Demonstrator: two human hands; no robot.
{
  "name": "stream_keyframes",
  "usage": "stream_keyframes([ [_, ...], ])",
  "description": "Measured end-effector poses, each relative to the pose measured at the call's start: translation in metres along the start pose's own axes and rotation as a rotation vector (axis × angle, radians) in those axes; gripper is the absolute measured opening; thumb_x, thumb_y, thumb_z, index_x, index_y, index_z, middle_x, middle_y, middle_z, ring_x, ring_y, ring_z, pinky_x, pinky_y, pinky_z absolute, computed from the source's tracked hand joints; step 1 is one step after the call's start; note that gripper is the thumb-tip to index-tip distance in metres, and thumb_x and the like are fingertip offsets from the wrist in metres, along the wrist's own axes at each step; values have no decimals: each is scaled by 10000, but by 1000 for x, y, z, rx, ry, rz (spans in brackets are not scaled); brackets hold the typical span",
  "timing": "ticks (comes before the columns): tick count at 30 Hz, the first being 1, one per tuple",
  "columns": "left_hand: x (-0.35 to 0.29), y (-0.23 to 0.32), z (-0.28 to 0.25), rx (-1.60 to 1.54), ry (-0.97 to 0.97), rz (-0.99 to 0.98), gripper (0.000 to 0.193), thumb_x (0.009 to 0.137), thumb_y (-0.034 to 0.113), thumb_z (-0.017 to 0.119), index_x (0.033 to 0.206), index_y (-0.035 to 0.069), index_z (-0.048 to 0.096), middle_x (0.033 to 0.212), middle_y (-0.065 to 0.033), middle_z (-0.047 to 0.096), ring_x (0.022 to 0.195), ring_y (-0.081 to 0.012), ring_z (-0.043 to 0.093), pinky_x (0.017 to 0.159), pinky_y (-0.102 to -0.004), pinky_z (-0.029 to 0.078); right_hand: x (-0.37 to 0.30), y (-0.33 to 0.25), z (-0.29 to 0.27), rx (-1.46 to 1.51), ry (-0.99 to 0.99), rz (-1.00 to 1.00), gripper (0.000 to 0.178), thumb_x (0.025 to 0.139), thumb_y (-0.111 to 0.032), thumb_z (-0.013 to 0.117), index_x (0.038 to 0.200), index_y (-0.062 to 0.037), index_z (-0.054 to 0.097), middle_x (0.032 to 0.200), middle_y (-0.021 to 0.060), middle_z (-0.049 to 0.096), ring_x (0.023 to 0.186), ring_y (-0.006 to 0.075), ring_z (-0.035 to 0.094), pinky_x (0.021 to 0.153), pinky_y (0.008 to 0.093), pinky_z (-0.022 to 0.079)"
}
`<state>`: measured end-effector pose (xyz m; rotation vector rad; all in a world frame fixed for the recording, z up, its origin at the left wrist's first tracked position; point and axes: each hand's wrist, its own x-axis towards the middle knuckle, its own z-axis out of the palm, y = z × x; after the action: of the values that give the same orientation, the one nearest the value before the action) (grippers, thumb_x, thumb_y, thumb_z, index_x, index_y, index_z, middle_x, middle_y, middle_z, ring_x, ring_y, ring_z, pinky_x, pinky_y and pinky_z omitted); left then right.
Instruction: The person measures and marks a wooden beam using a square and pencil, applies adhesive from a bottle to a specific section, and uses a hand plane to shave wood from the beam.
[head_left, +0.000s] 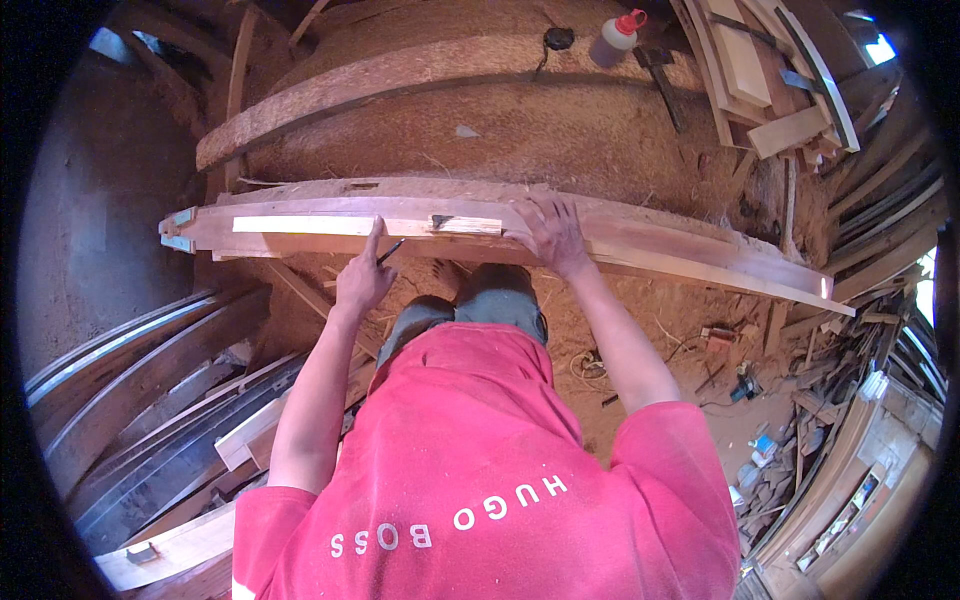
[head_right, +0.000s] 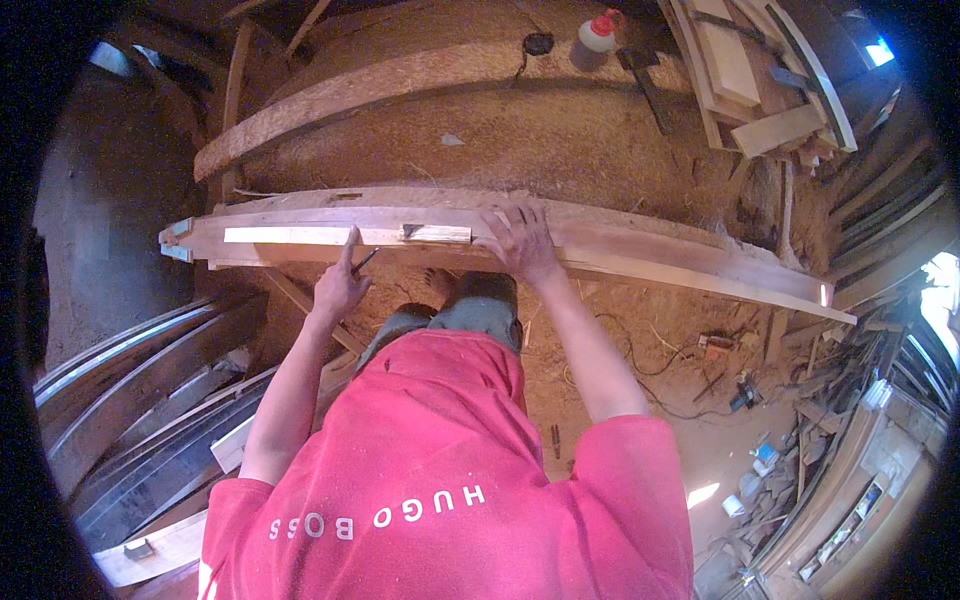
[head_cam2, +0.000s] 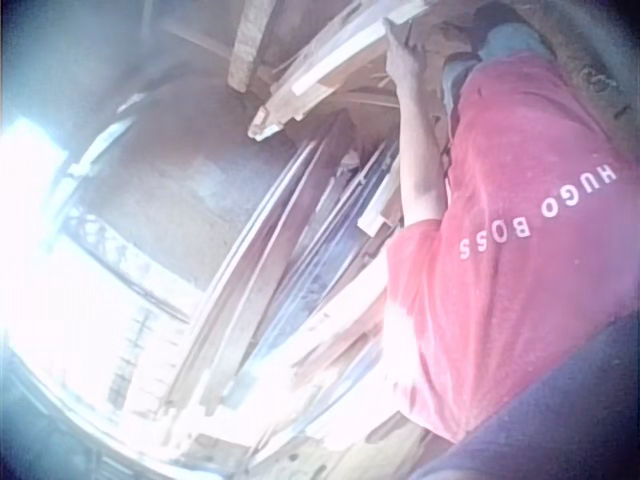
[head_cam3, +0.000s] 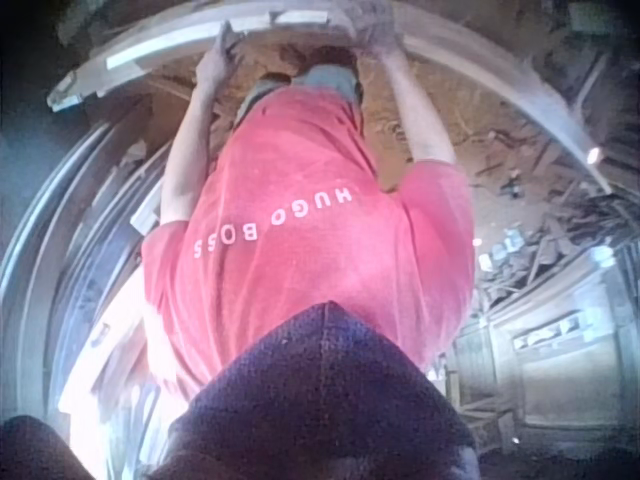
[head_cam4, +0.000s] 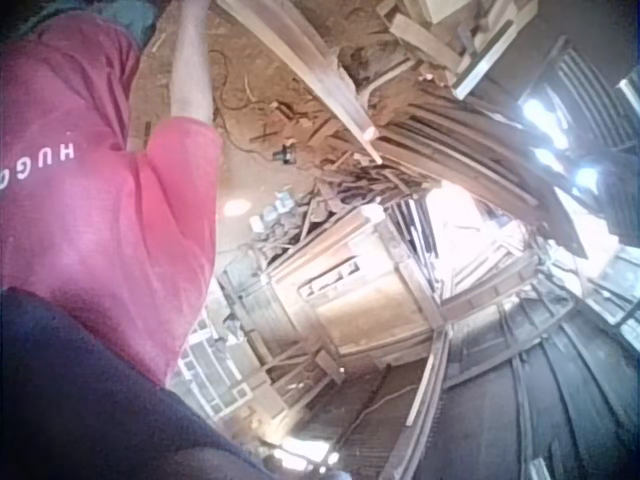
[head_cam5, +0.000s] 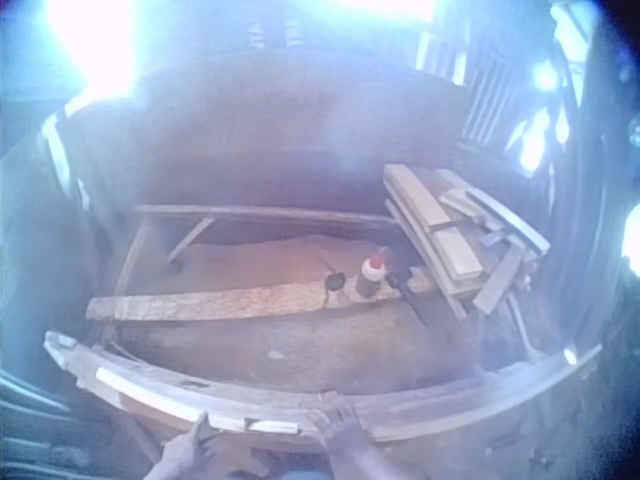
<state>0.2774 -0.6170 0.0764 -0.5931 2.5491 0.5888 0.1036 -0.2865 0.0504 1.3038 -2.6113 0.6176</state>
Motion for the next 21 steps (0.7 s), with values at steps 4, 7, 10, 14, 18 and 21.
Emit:
stream_keyframes([
  [4, 0, 3, -2, -24, -21, -30, 1093, 839, 234, 751, 1657, 343, 33, 983, -280, 731, 944, -487, 701, 832, -591, 556, 1, 0, -18, 75, -40, 215, 631, 837, -443, 791, 1342, -108, 620, 1344, 107, 589, 1171, 352, 572, 1003, 501, 424],
  [7, 2, 1, 2, -44, -39, -42, 1098, 854, 203, 748, 1659, 334, 13, 983, -249, 735, 940, -469, 706, 826, -571, 554, -26, -26, -23, 4, -77, 342, 685, 862, -479, 755, 1392, -77, 592, 1436, 146, 539, 1297, 376, 512, 1086, 562, 372],
  [10, -3, 3, 2, -82, -43, -57, 1103, 864, 171, 746, 1664, 310, 0, 994, -214, 736, 938, -445, 711, 833, -545, 548, -47, -68, -17, -139, -205, 355, 746, 880, -490, 727, 1441, -33, 547, 1548, 186, 440, 1458, 379, 378, 1174, 642, 264],
  [14, -1, 11, -2, -95, -57, -40, 1104, 861, 164, 744, 1664, 308, 0, 1008, -211, 734, 942, -446, 709, 842, -543, 549, -45, -88, 7, -158, -278, 448, 828, 866, -421, 743, 1515, -1, 447, 1651, 201, 290, 1558, 383, 216, 1218, 710, 115],
  [18, 0, 4, -2, -75, -58, -7, 1123, 854, 147, 750, 1664, 310, -9, 1007, -221, 731, 946, -455, 706, 839, -551, 543, -36, -95, 13, -131, -288, 417, 855, 854, -388, 749, 1551, -30, 405, 1655, 198, 279, 1560, 387, 212, 1211, 728, 104],
  [21, 0, -8, -1, -62, -55, 19, 1119, 846, 176, 725, 1662, 310, -29, 941, -224, 734, 909, -448, 711, 816, -557, 557, -44, -92, 3, -95, -255, 441, 845, 846, -367, 757, 1567, -96, 410, 1656, 196, 280, 1556, 399, 216, 1197, 748, 111],
])
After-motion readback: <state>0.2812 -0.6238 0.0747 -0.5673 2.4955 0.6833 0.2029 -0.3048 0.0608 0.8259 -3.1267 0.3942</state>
